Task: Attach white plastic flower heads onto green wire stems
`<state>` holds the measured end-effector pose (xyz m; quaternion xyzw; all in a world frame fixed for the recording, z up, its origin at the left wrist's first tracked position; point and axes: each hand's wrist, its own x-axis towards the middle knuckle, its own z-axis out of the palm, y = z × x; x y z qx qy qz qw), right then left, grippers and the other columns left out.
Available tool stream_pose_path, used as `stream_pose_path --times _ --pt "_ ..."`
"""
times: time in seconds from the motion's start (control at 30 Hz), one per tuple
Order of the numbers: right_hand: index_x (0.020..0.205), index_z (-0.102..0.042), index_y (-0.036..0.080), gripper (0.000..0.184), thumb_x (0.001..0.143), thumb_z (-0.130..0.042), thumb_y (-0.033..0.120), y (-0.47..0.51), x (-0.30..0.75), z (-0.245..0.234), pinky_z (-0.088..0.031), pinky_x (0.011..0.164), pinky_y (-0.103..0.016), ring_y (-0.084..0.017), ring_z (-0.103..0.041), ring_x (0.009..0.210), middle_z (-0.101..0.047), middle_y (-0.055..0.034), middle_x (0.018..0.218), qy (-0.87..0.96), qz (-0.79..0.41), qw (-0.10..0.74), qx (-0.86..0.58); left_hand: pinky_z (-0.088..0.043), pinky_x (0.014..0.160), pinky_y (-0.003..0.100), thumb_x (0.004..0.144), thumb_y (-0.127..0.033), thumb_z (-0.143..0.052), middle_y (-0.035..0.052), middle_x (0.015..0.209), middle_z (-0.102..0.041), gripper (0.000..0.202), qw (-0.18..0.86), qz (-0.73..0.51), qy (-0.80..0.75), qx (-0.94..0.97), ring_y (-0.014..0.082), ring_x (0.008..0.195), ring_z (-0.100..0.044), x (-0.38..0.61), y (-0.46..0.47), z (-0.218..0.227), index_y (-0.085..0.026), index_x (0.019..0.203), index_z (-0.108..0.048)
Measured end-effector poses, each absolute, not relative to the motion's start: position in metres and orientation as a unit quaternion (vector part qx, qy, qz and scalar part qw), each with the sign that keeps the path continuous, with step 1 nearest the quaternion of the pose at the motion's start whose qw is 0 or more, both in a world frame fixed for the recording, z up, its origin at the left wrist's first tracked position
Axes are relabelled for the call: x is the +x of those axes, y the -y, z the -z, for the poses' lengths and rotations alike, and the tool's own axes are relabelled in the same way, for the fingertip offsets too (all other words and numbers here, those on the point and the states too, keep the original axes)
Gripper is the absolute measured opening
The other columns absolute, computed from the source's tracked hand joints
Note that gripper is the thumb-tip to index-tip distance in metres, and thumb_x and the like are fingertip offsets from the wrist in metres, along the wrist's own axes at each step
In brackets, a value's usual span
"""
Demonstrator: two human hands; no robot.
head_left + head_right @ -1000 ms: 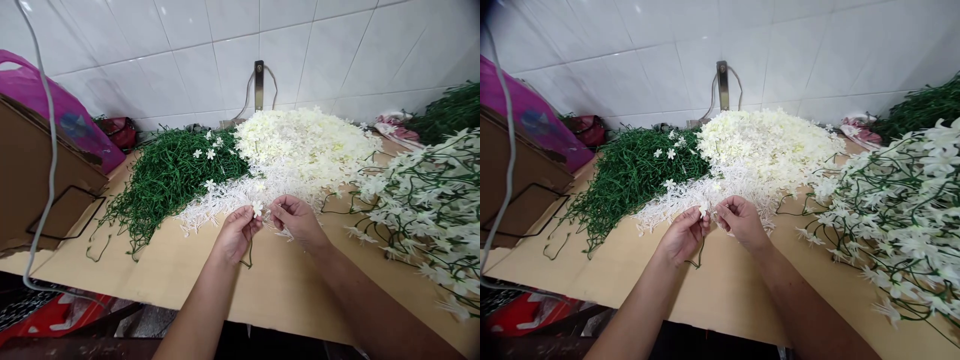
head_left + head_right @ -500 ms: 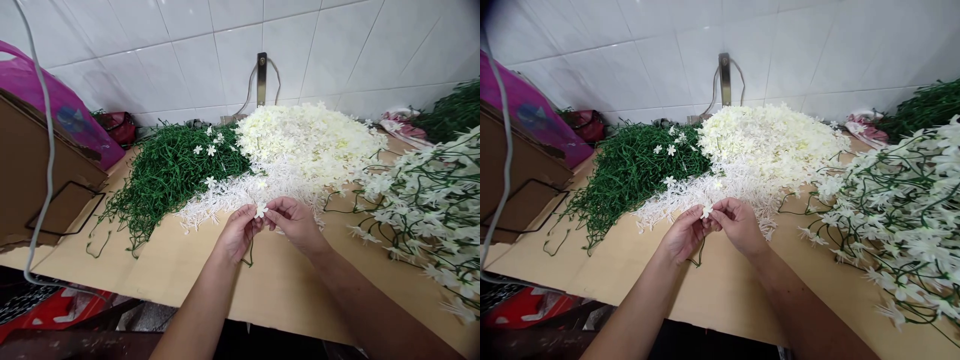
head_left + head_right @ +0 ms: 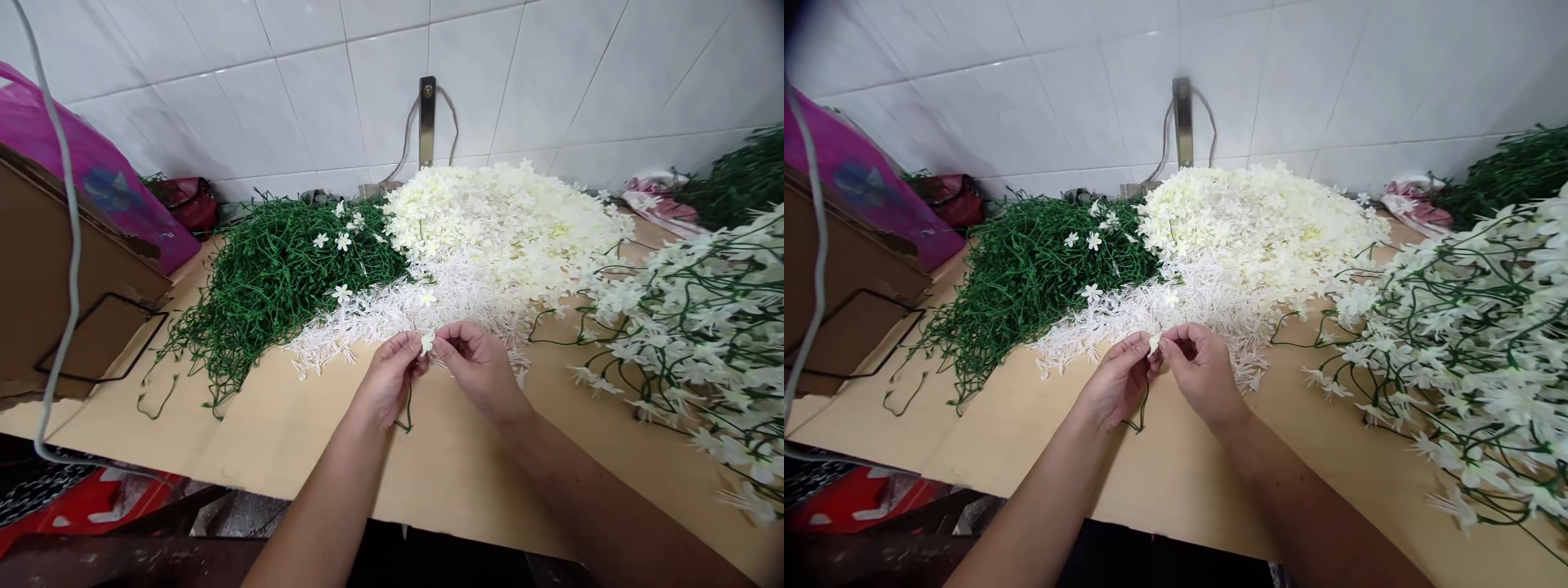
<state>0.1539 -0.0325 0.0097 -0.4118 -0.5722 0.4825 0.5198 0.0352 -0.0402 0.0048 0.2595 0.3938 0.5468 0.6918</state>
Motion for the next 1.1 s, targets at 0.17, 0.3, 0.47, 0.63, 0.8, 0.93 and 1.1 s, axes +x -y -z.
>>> stream_pose_path --times 0.17,0.3,0.47,0.63,0.8,0.93,1.1 --pt "0.069 -0.055 0.017 0.007 0.074 -0.055 0.022 0.035 0.153 -0.013 -0.047 0.054 -0.024 -0.011 -0.057 0.055 -0.061 -0.0002 0.061 0.612 -0.416 0.512 -0.437 -0.03 0.052 0.018 0.061 -0.031 -0.068 -0.0036 0.051 -0.047 0.024 0.651 -0.547 -0.423 0.312 0.006 0.051 -0.04 0.034 0.04 -0.008 -0.014 0.058 -0.052" --pt "0.069 -0.055 0.018 0.009 0.075 -0.055 0.024 0.037 0.152 -0.013 -0.046 0.056 -0.026 -0.013 -0.055 0.058 -0.06 -0.0014 0.063 0.621 -0.406 0.502 -0.445 -0.03 0.052 0.019 0.063 -0.033 -0.066 -0.0039 0.05 -0.046 0.025 0.624 -0.542 -0.448 0.341 0.0064 0.051 -0.039 0.034 0.041 -0.011 -0.015 0.057 -0.051" --pt "0.07 -0.055 0.018 0.009 0.074 -0.055 0.026 0.036 0.153 -0.01 -0.044 0.055 -0.026 -0.013 -0.053 0.058 -0.058 -0.0023 0.065 0.61 -0.393 0.509 -0.463 -0.031 0.053 0.02 0.061 -0.032 -0.069 -0.0043 0.052 -0.047 0.023 0.582 -0.56 -0.464 0.362 0.0063 0.051 -0.038 0.037 0.041 -0.014 -0.015 0.058 -0.055" --pt "0.07 -0.054 0.017 0.013 0.074 -0.055 0.029 0.032 0.154 -0.007 -0.038 0.051 -0.024 -0.01 -0.046 0.054 -0.052 0.0006 0.06 0.587 -0.441 0.502 -0.458 -0.036 0.06 0.019 0.06 -0.025 -0.07 -0.0024 0.064 -0.056 0.016 0.532 -0.622 -0.459 0.345 0.007 0.059 -0.046 0.034 0.041 -0.017 -0.016 0.072 -0.063" --pt "0.066 -0.053 0.017 0.02 0.071 -0.058 0.036 0.028 0.156 -0.006 -0.032 0.047 -0.023 -0.008 -0.038 0.048 -0.044 0.0041 0.052 0.542 -0.53 0.503 -0.416 -0.038 0.064 0.02 0.062 -0.027 -0.07 0.0003 0.071 -0.061 0.021 0.574 -0.569 -0.455 0.374 0.0077 0.064 -0.049 0.032 0.042 -0.016 -0.016 0.079 -0.067" --pt "0.065 -0.052 0.017 0.026 0.067 -0.061 0.042 0.026 0.157 -0.007 -0.03 0.047 -0.023 -0.008 -0.037 0.047 -0.044 0.0043 0.051 0.526 -0.567 0.489 -0.404 -0.036 0.06 0.019 0.062 -0.032 -0.07 -0.0019 0.061 -0.057 0.024 0.604 -0.547 -0.453 0.361 0.007 0.059 -0.047 0.033 0.042 -0.016 -0.015 0.08 -0.066" --pt "0.066 -0.053 0.017 0.029 0.065 -0.063 0.044 0.026 0.157 -0.007 -0.03 0.047 -0.024 -0.008 -0.037 0.047 -0.042 0.005 0.049 0.523 -0.592 0.473 -0.391 -0.034 0.056 0.019 0.059 -0.031 -0.072 -0.0036 0.056 -0.052 0.022 0.618 -0.558 -0.438 0.338 0.0062 0.054 -0.044 0.033 0.042 -0.017 -0.015 0.066 -0.059"
